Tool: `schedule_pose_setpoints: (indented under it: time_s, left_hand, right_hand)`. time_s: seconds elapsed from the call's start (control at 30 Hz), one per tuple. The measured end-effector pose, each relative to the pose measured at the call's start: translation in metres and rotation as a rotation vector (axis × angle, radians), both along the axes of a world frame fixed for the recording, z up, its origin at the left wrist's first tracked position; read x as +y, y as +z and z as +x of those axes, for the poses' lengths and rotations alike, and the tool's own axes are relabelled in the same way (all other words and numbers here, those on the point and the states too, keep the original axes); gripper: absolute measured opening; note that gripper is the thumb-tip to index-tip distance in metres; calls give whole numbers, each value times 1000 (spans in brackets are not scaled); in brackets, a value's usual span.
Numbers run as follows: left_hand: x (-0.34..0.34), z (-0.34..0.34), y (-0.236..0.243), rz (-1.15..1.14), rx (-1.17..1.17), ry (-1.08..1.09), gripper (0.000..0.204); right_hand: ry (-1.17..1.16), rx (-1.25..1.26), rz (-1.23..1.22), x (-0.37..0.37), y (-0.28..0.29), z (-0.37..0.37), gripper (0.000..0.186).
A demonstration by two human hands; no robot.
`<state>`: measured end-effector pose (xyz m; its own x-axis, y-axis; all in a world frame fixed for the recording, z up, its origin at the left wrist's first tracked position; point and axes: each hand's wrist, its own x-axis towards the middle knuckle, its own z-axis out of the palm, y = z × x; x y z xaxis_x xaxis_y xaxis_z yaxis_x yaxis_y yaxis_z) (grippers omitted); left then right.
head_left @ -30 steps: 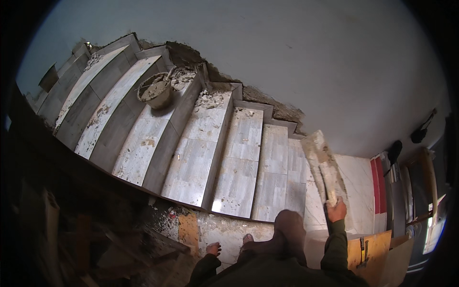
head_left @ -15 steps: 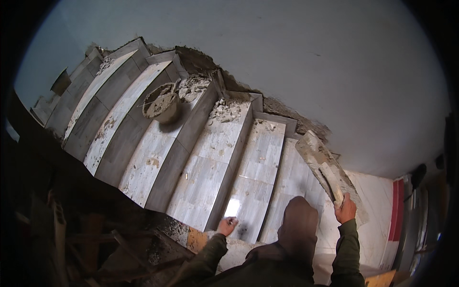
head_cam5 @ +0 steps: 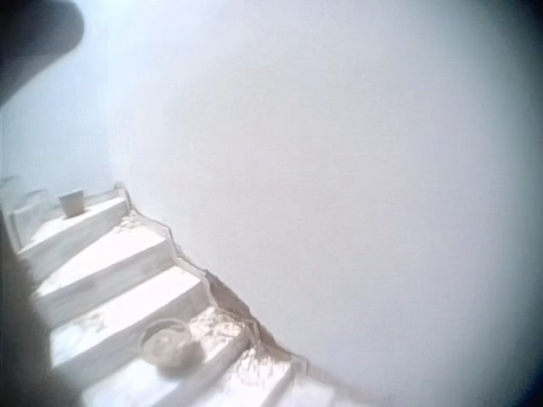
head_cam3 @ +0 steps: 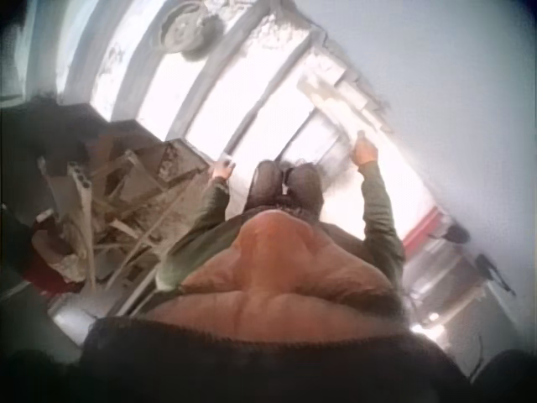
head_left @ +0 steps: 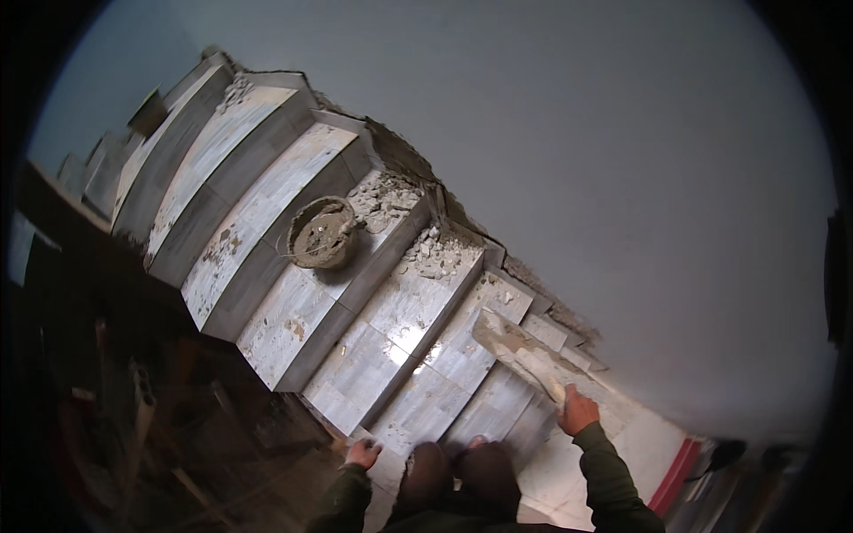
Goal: The person applies mortar to the side of a staircase using a trowel and a wooden board to smooth the surface.
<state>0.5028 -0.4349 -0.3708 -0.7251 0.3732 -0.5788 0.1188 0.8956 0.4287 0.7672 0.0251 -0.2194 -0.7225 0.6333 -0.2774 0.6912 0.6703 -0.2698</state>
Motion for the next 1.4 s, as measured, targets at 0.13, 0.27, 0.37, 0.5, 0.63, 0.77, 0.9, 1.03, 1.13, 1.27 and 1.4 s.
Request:
schedule_pose_setpoints:
  time_s: [0.13, 0.27, 0.37, 0.5, 0.63, 0.77, 0.9, 1.03, 1.13, 1.27, 1.4]
  left_hand:
    - [-75, 63, 48, -46, -152, 501, 34]
    - [-101, 113, 78, 273, -303, 1195, 14]
    - [-90, 131, 83, 301, -318, 1354, 12]
    - [-40, 129, 88, 316, -347, 1478, 11]
    - [24, 111, 105, 217, -502, 1637, 14]
    - [57, 79, 125, 408, -501, 1559, 20]
    - [90, 38, 178, 584, -367, 1609, 18]
    - [97, 38, 195, 678, -319, 1707, 17]
    - [103, 75, 199, 613, -342, 1870, 15]
    - [124, 140, 198, 563, -390, 2086, 14]
    - [169, 188, 200, 560, -438, 2290, 20]
  right_hand:
    - [157, -12, 28, 35, 61, -42, 40]
    - [277, -129, 108, 65, 118, -127, 41]
    - [394, -240, 149, 96, 134, -196, 48]
    - [553, -308, 252, 123, 154, -285, 64]
    - [611, -386, 320, 152, 174, -360, 59]
    - [690, -465, 404, 163, 209, -424, 38]
    - [807, -453, 543, 189, 229, -468, 23]
    - [894, -617, 580, 195, 242, -502, 22]
    - [884, -621, 579, 199, 240, -516, 23]
    - [962, -792, 654, 194, 238, -547, 25]
    - [945, -806, 645, 218, 214, -578, 26]
